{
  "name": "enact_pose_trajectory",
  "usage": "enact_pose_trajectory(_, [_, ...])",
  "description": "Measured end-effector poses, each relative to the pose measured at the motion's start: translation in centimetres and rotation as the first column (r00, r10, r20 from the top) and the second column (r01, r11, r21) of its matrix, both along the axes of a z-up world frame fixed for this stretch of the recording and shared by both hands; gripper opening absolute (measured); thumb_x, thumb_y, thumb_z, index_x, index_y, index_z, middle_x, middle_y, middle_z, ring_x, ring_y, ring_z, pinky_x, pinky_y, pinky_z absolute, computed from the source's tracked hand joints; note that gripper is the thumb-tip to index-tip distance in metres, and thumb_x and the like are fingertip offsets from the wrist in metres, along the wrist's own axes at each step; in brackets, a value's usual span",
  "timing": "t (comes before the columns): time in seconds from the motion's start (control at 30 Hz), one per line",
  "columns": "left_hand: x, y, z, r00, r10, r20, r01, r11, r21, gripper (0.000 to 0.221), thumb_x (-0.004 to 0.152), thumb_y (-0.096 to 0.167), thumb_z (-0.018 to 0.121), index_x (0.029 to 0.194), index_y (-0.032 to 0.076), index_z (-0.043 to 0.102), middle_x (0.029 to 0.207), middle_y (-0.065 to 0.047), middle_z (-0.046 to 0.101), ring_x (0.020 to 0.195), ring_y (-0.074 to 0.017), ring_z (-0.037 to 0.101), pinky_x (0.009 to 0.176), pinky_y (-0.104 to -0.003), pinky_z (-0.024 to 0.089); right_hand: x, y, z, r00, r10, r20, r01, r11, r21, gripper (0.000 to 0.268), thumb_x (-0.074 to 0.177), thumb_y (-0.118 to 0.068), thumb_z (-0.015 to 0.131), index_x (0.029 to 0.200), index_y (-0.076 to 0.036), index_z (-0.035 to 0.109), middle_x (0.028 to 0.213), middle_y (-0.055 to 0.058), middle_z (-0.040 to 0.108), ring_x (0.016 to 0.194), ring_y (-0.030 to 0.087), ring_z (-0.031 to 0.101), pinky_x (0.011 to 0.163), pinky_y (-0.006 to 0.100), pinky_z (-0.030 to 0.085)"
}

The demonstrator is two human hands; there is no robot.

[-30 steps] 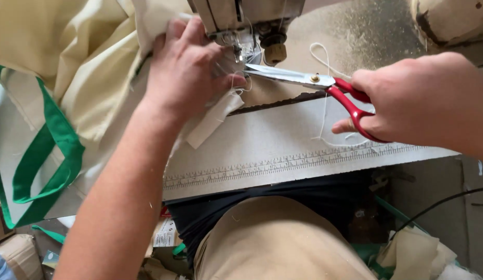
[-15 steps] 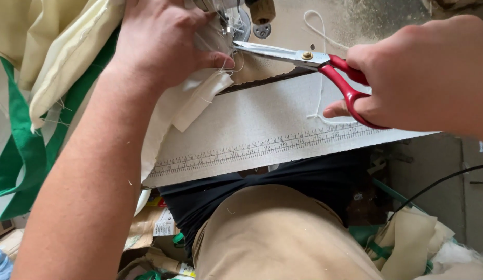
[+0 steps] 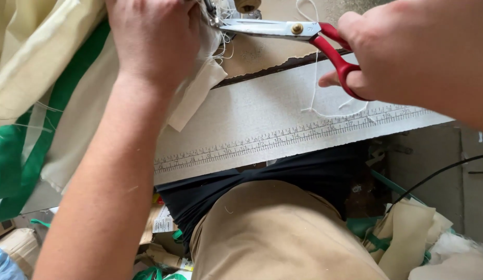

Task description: Sewing a tote bag using an industrial sewing machine and trimming threads with scissors.

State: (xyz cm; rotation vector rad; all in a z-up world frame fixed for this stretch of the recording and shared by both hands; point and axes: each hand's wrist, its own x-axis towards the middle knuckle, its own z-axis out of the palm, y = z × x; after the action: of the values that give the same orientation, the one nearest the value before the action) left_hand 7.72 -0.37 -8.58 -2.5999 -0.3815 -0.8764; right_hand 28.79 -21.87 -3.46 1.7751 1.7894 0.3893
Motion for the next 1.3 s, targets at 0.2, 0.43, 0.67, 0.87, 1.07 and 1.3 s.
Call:
enact_pose_trajectory(0.2, [-0.6, -1.7, 2.1, 0.975, -0.006, -0.224, -0.131, 0.796, -0.592, 0.017, 0.088, 0.023, 0.071, 0.088, 0.007, 0.067, 0.094, -0.015, 0.059, 0.082, -0.0267, 0.053, 0.054, -0.040, 0.045, 0.7, 1.1, -0.1, 0.966, -0.100, -0.237, 0.086, 0.994, -0.069, 0.048, 0.090, -0.065, 0.047, 0.079, -0.018, 0.048, 0.048, -0.003, 0.046, 0.045, 0.011, 0.045, 0.047, 0.023, 0.027])
enact_pose_trajectory(0.43, [-1.0, 0.0, 1.3, 0.921, 0.039, -0.386, -0.182, 0.923, -0.340, 0.055, 0.073, 0.068, 0.071, 0.107, 0.025, 0.068, 0.092, -0.004, 0.064, 0.091, -0.0322, 0.049, 0.073, -0.049, 0.036, 0.5, 2.1, 0.1, 0.827, -0.309, -0.470, 0.235, 0.949, -0.212, 0.032, 0.082, -0.043, 0.061, 0.091, -0.013, 0.054, 0.054, 0.001, 0.059, 0.043, 0.015, 0.050, 0.044, 0.025, 0.036])
enact_pose_trajectory(0.67, [-1.2, 0.1, 1.1, 0.936, 0.013, -0.353, -0.129, 0.943, -0.307, 0.059, 0.073, 0.067, 0.071, 0.116, 0.027, 0.066, 0.099, -0.005, 0.063, 0.095, -0.0332, 0.048, 0.074, -0.050, 0.034, -0.4, 2.5, 1.4, 0.831, -0.416, -0.370, 0.313, 0.898, -0.308, 0.046, 0.081, -0.062, 0.055, 0.084, -0.016, 0.055, 0.047, 0.001, 0.052, 0.041, 0.015, 0.045, 0.042, 0.026, 0.031])
enact_pose_trajectory(0.87, [-1.3, 0.3, 0.8, 0.935, 0.028, -0.354, -0.135, 0.950, -0.281, 0.058, 0.074, 0.071, 0.069, 0.110, 0.026, 0.069, 0.097, -0.005, 0.063, 0.096, -0.0327, 0.047, 0.076, -0.049, 0.033, 0.2, 0.1, -0.1, 0.998, -0.057, 0.008, 0.057, 0.998, 0.021, 0.047, 0.099, -0.072, 0.036, 0.086, -0.027, 0.047, 0.059, -0.014, 0.051, 0.057, 0.003, 0.055, 0.040, 0.019, 0.024])
enact_pose_trajectory(1.07, [-1.2, 0.2, 0.9, 0.945, 0.022, -0.326, -0.124, 0.947, -0.296, 0.060, 0.074, 0.069, 0.070, 0.115, 0.025, 0.069, 0.105, -0.007, 0.061, 0.098, -0.0347, 0.044, 0.076, -0.050, 0.032, 0.1, -0.7, -0.6, 0.980, 0.023, 0.196, -0.038, 0.997, 0.072, 0.050, 0.102, -0.078, 0.026, 0.085, -0.034, 0.043, 0.060, -0.017, 0.048, 0.056, 0.001, 0.054, 0.044, 0.017, 0.030])
enact_pose_trajectory(1.3, [-1.1, 0.0, 1.1, 0.938, 0.028, -0.345, -0.140, 0.941, -0.307, 0.060, 0.074, 0.070, 0.069, 0.111, 0.022, 0.070, 0.101, -0.006, 0.056, 0.100, -0.0323, 0.040, 0.074, -0.049, 0.033, -0.9, -0.6, -0.2, 0.987, -0.161, 0.006, 0.161, 0.986, -0.040, 0.069, 0.079, -0.094, 0.022, 0.078, -0.031, 0.049, 0.053, -0.012, 0.055, 0.053, 0.009, 0.062, 0.044, 0.021, 0.033])
